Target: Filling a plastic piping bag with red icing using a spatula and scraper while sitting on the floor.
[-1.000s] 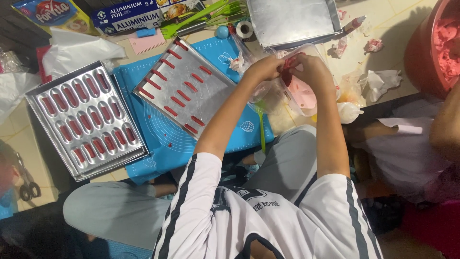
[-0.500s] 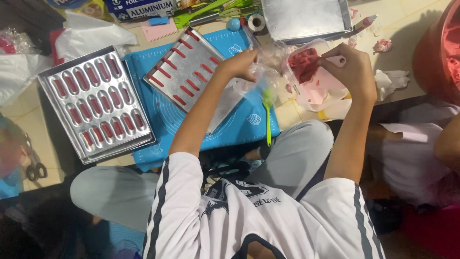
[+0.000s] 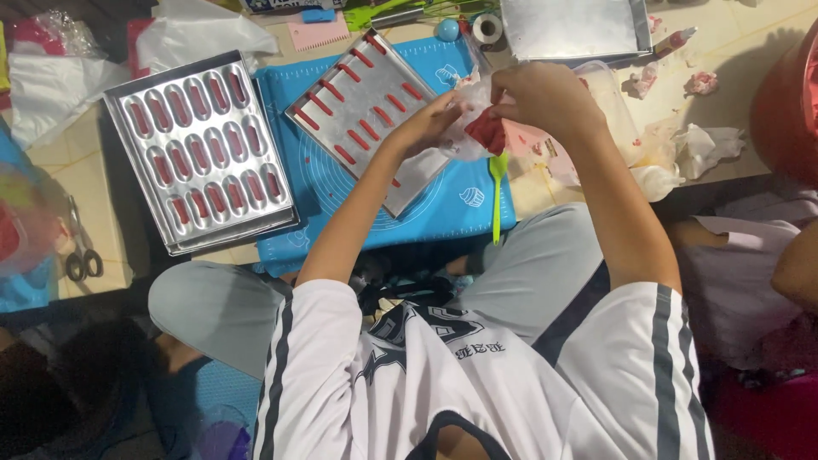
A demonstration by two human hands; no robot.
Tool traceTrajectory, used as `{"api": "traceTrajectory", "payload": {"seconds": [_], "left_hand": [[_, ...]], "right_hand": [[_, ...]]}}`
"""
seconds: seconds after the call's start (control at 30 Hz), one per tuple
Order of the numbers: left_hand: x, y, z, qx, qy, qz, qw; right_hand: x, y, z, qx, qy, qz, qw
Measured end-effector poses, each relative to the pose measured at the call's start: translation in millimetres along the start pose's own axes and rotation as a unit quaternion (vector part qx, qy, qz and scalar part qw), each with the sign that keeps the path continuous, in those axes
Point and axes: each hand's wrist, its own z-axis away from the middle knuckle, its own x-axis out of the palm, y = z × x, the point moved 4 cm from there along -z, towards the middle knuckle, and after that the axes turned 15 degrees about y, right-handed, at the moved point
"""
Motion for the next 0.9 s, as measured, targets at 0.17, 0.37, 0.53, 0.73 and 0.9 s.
{"api": "traceTrajectory", "payload": {"seconds": [0.17, 0.37, 0.53, 0.73, 0.9], "left_hand": [[13, -2, 27, -0.029, -0.045, 0.164, 0.985], [21, -25, 36, -0.061, -0.043, 0.232, 0.97], [26, -21, 48, -0.04, -0.045, 0.168, 0.984], [28, -50, 32, -0.118, 0.035, 0.217, 0.968], [19, -51, 32, -0.099, 0.04, 0.179, 0.978]], "right_hand": [[9, -35, -32, -0.073, -0.016, 0.027, 0.997], [14, -73, -40, -0.167, 0.014, 0.11, 0.98], [41, -95, -44, -0.228, 0.006, 0.202, 0.952], [83, -97, -54, -0.25, 0.005, 0.216, 0.944], [62, -92, -55, -0.264, 0.05, 0.265, 0.926]]}}
